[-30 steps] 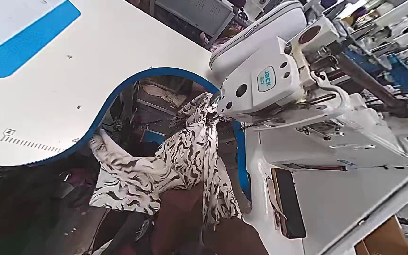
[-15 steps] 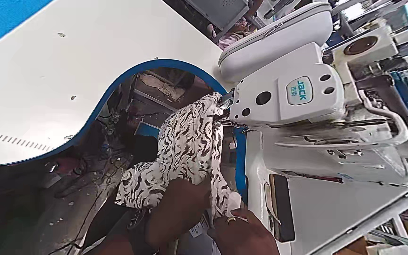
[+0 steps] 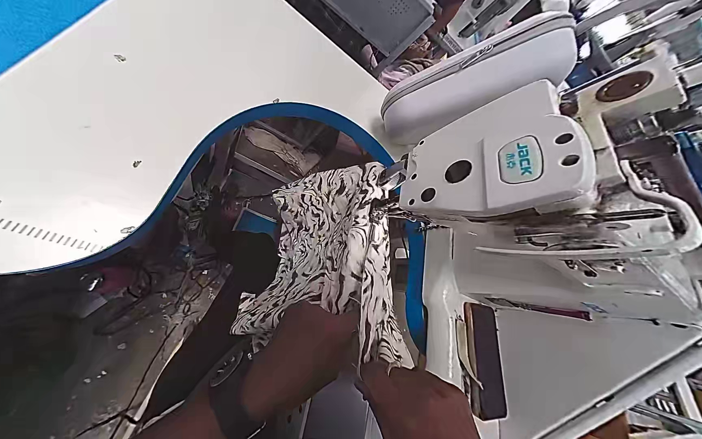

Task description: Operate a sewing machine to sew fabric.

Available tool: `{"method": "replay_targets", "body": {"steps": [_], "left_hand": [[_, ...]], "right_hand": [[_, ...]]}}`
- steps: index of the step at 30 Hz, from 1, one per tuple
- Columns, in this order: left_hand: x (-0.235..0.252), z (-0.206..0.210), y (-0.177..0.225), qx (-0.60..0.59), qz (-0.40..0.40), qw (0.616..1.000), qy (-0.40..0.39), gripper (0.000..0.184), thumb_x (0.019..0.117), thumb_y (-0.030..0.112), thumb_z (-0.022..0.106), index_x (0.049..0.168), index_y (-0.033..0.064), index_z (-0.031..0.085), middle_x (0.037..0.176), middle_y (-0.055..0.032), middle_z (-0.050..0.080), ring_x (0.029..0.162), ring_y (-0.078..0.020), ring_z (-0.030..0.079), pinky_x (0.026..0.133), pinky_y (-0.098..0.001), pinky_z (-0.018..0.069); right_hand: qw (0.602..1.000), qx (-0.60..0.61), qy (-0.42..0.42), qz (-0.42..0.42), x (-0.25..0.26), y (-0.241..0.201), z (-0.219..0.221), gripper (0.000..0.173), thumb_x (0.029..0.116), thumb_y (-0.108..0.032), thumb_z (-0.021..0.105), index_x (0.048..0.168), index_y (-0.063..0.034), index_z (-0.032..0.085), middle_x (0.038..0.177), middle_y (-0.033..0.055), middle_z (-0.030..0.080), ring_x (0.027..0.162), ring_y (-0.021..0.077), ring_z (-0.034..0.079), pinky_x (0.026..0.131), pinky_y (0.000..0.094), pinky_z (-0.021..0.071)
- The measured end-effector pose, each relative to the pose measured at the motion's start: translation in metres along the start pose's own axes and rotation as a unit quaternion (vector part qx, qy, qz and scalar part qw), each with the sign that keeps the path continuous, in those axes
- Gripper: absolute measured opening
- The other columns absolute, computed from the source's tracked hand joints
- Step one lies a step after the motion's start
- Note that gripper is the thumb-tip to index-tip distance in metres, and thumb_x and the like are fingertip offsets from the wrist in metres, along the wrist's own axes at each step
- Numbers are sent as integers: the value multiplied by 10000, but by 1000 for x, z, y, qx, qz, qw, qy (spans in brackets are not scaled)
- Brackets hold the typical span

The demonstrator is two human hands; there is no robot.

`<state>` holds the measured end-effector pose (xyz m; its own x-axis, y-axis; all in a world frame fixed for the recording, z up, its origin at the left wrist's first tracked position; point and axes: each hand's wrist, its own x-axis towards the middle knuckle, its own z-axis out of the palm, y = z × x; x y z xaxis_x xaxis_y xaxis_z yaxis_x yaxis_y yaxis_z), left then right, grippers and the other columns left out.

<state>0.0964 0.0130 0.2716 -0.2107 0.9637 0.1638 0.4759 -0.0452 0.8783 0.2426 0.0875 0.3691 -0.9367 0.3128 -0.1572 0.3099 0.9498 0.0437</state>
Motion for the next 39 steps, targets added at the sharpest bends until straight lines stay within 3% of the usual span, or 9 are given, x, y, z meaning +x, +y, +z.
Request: {"method": "replay_targets", "body": {"steps": [7, 11, 16, 18, 20, 24, 27, 33, 39], "left_hand": [[24, 10, -20, -93, 26, 991, 97, 178, 863, 33, 570, 692, -9, 592, 572, -120, 540, 518, -263, 555, 514, -436, 416], [37, 13, 5, 9, -64, 986, 153, 365, 940, 195, 674, 1264, 28, 691, 629, -108, 660, 532, -295, 647, 539, -485, 533], [100, -3, 58, 156, -124, 964, -179, 219, 1017, 24, 511, 1153, -92, 638, 1069, -294, 667, 1049, -472, 655, 822, -594, 516], [75, 3, 60, 141, -138, 975, -100, 368, 1005, 105, 592, 1318, -90, 583, 948, -257, 700, 922, -447, 692, 778, -573, 532], [33, 23, 41, 158, -95, 974, 133, 603, 852, 176, 736, 1388, -56, 587, 575, -99, 618, 495, -301, 629, 481, -437, 508], [-7, 42, 24, 38, -100, 966, 234, 252, 858, 155, 685, 1048, 12, 769, 585, -70, 644, 474, -226, 618, 462, -419, 503], [-2, 51, 14, 36, -32, 965, 257, 122, 817, 66, 607, 707, 48, 658, 530, -59, 558, 459, -201, 575, 420, -367, 426], [0, 41, 4, -21, -36, 971, 235, 160, 855, 94, 608, 748, 60, 722, 534, -39, 567, 456, -166, 546, 456, -346, 439], [27, 51, -12, 13, 45, 948, 314, 190, 875, 84, 593, 805, 43, 765, 603, -43, 654, 529, -169, 602, 517, -307, 466]], "right_hand": [[986, 28, 158, -36, 29, 25, 34, 278, 943, -204, 513, 717, -109, 644, 520, 25, 499, 434, 191, 549, 380, 327, 411], [951, 205, 228, 38, 3, 76, 16, 353, 1038, -293, 540, 842, -52, 708, 758, 42, 661, 759, 46, 636, 707, 188, 527], [908, 237, 324, 118, -15, 94, 25, 296, 958, -227, 617, 855, 21, 741, 787, 3, 649, 791, -92, 576, 761, 53, 458], [917, 172, 328, 145, -27, 88, 43, 298, 944, -208, 612, 849, 38, 750, 807, 92, 670, 812, 2, 611, 775, 101, 465], [926, 103, 331, 145, -36, 71, 64, 263, 945, -172, 600, 851, 18, 756, 811, 140, 702, 777, 114, 662, 716, 184, 506], [930, 14, 365, 50, -29, 14, 71, 122, 955, -121, 622, 919, -57, 719, 757, 82, 658, 696, 148, 638, 651, 193, 517], [920, 0, 390, -27, -11, 3, 74, 124, 951, -107, 628, 912, -47, 730, 676, 46, 597, 616, 132, 552, 601, 181, 455], [913, 29, 407, 21, 18, 13, 80, 41, 946, -128, 670, 910, -114, 684, 945, 85, 621, 956, 130, 610, 893, 165, 480], [902, 43, 429, 21, 35, 30, 91, 159, 968, -103, 616, 828, -71, 684, 912, 108, 750, 896, 126, 715, 828, 172, 543]]}}
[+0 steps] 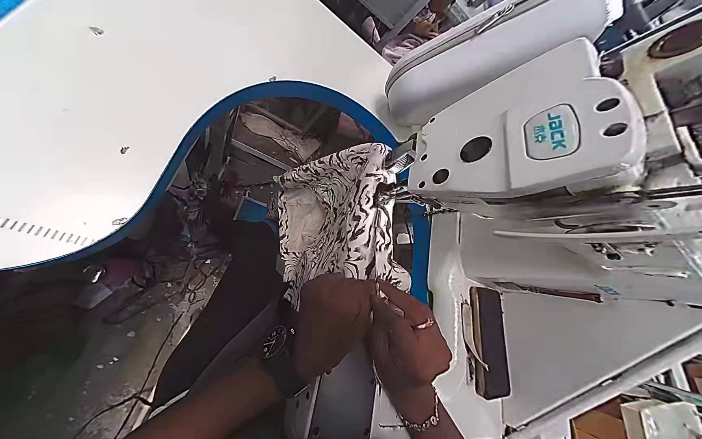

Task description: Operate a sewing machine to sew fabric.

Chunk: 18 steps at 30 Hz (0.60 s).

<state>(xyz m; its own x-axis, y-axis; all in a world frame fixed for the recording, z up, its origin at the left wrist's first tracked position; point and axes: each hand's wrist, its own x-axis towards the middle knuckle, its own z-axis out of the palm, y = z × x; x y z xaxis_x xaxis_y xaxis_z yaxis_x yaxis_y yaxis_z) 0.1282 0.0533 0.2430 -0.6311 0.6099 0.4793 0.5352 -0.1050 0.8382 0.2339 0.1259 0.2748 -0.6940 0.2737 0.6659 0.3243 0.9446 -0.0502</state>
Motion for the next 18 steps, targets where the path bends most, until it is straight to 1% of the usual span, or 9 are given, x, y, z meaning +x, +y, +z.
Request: {"method": "replay_targets", "body": {"steps": [5, 8, 10, 12, 13, 14, 16, 17, 18], "left_hand": [[25, 14, -11, 49, 40, 997, 34, 197, 884, 86, 592, 775, 40, 749, 615, -54, 666, 559, -182, 630, 549, -311, 481], [38, 21, -15, 88, 36, 994, 53, 185, 887, 110, 621, 774, 51, 755, 617, -57, 644, 583, -207, 633, 552, -325, 485], [42, 22, -15, 100, 19, 994, 45, 150, 878, 117, 655, 801, 78, 778, 739, -82, 670, 715, -248, 652, 632, -342, 515], [45, 21, -14, 92, 8, 996, 17, 159, 912, 130, 648, 884, 94, 801, 967, -121, 729, 923, -284, 685, 765, -355, 559], [47, 22, -16, 80, 12, 997, 12, 171, 924, 124, 637, 923, 78, 802, 1021, -138, 735, 938, -288, 700, 781, -359, 574], [46, 20, -17, 60, 13, 998, 7, 192, 936, 115, 622, 969, 59, 803, 1057, -149, 735, 937, -282, 707, 790, -361, 582], [37, 5, -26, -13, -22, 1000, 2, 198, 951, 78, 614, 1008, 19, 795, 1069, -147, 749, 970, -246, 726, 859, -362, 592], [30, -6, -34, -51, -67, 996, 0, 197, 962, 73, 609, 1017, 9, 787, 1033, -129, 759, 961, -203, 730, 876, -351, 591], [26, -16, -46, -64, -115, 991, -14, 210, 980, 91, 593, 1039, 17, 781, 1014, -111, 761, 941, -170, 725, 874, -343, 585]], "right_hand": [[999, 44, 5, 24, 17, 13, 13, 158, 957, -89, 597, 836, -34, 681, 974, 145, 772, 997, 144, 732, 921, 196, 539], [997, 37, -16, 73, 24, 10, 18, 165, 948, -73, 554, 873, -8, 686, 1046, 173, 771, 982, 151, 736, 874, 187, 539], [993, 22, -45, 103, 25, 6, 20, 209, 946, -72, 540, 947, 20, 729, 1110, 191, 759, 913, 185, 731, 785, 216, 547], [990, 7, -71, 125, 26, 8, 22, 250, 961, -107, 522, 1043, 26, 718, 1172, 191, 741, 878, 204, 712, 735, 255, 541], [988, 5, -80, 134, 27, 11, 23, 281, 965, -133, 517, 1081, 31, 714, 1203, 197, 729, 873, 220, 699, 727, 285, 534], [986, 12, -92, 142, 28, 12, 22, 315, 958, -159, 510, 1110, 33, 708, 1233, 207, 715, 901, 251, 689, 747, 327, 527], [976, 95, -120, 156, 35, 3, 8, 364, 986, -223, 501, 1168, 10, 712, 1275, 197, 697, 1073, 289, 675, 887, 395, 525], [961, 193, -128, 153, 44, -7, -10, 400, 1051, -283, 465, 1212, -17, 717, 1258, 154, 701, 1152, 243, 646, 964, 376, 516], [921, 331, -144, 146, 54, -23, -34, 481, 1107, -377, 370, 1261, -62, 700, 1273, 89, 691, 1230, 166, 609, 1037, 331, 498]]}}
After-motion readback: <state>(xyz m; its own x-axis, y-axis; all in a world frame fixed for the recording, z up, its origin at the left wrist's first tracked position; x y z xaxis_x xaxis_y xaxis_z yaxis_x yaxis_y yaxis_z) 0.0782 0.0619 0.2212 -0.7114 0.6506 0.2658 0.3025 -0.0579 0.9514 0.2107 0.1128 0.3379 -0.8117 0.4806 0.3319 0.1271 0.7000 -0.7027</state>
